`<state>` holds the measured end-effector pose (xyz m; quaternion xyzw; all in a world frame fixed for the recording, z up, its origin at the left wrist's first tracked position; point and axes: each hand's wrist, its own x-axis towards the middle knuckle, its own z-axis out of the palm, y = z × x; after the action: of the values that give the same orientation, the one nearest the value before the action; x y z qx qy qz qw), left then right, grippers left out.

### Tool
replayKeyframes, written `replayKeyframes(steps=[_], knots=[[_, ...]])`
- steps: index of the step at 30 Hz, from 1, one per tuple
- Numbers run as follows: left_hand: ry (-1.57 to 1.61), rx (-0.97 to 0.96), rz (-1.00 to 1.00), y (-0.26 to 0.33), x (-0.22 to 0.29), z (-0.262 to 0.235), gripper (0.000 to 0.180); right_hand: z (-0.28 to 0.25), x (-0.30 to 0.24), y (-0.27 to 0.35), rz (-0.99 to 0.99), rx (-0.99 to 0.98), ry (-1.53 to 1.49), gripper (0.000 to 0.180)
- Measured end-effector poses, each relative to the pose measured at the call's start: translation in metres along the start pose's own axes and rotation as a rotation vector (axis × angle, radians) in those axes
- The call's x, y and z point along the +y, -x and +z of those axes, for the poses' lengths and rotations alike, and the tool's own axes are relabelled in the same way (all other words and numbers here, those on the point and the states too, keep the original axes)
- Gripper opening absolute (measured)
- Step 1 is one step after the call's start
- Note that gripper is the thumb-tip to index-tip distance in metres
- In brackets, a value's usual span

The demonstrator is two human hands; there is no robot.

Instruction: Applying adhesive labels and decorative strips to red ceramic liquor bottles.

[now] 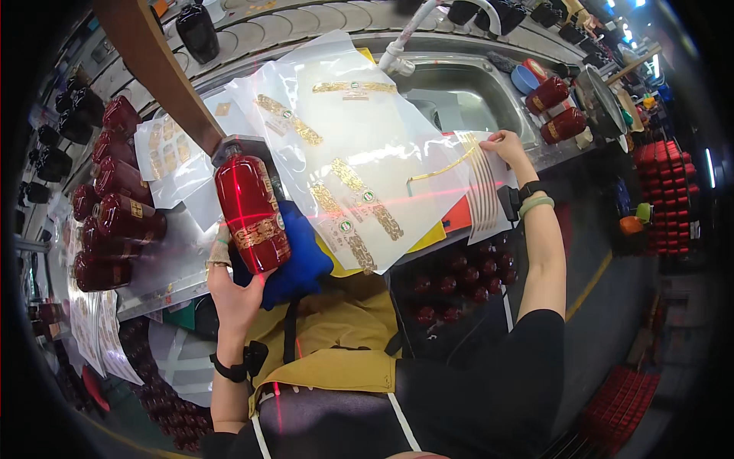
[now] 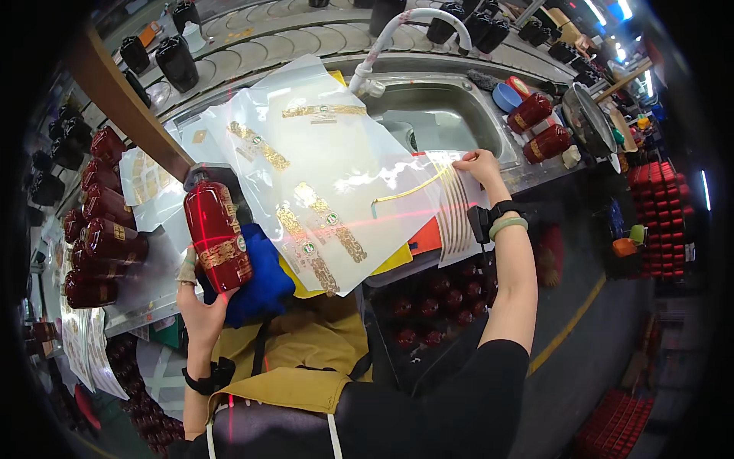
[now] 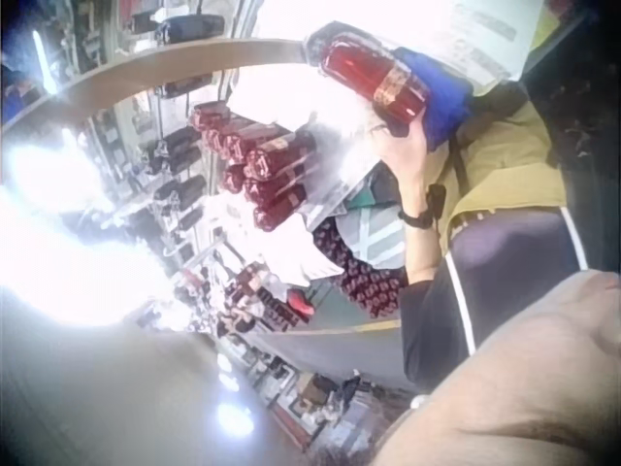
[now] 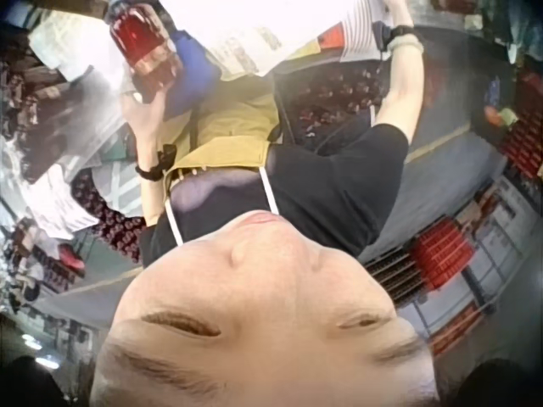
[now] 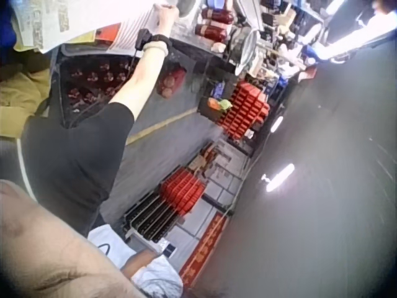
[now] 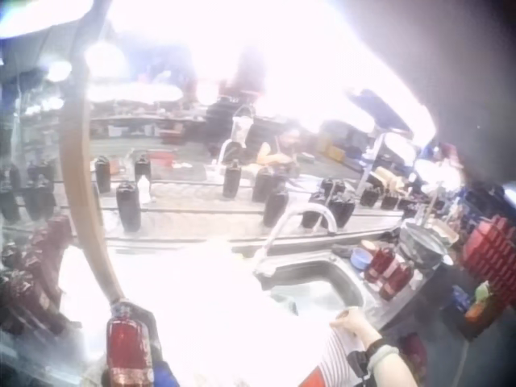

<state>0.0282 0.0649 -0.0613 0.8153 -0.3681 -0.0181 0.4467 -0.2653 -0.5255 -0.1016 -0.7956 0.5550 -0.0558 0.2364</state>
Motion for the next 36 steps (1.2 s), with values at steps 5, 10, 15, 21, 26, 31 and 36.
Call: replayKeyframes(steps=[5,10,15,21,26,31,36], knots=[[0.022,-0.010,0.002,0.001,-0.001,0.001,0.091,-0.007,-0.004,-0.011,-0.223,-0.046,0.122,0.056],[-0.019,-0.014,-0.001,0.000,0.001,-0.001,0.090,0.003,0.008,-0.021,-0.286,-0.031,-0.020,0.035],[0.009,-0.013,-0.012,-0.003,0.002,-0.001,0.091,0.019,0.013,-0.021,-0.141,0.325,-0.164,0.022],[0.117,0.034,-0.018,-0.003,0.004,0.001,0.093,-0.013,-0.069,0.084,-0.303,0.295,-0.382,0.023],[0.069,0.070,0.021,-0.004,0.001,0.000,0.088,-0.007,-0.163,0.220,-0.553,0.100,-0.306,0.018],[0.100,0.052,0.044,-0.002,0.000,0.002,0.092,0.040,-0.240,0.290,-0.716,-0.145,-0.352,0.009],[0.039,0.056,0.064,0.000,0.009,0.004,0.097,0.085,-0.290,0.331,-0.819,-0.471,-0.538,0.006]])
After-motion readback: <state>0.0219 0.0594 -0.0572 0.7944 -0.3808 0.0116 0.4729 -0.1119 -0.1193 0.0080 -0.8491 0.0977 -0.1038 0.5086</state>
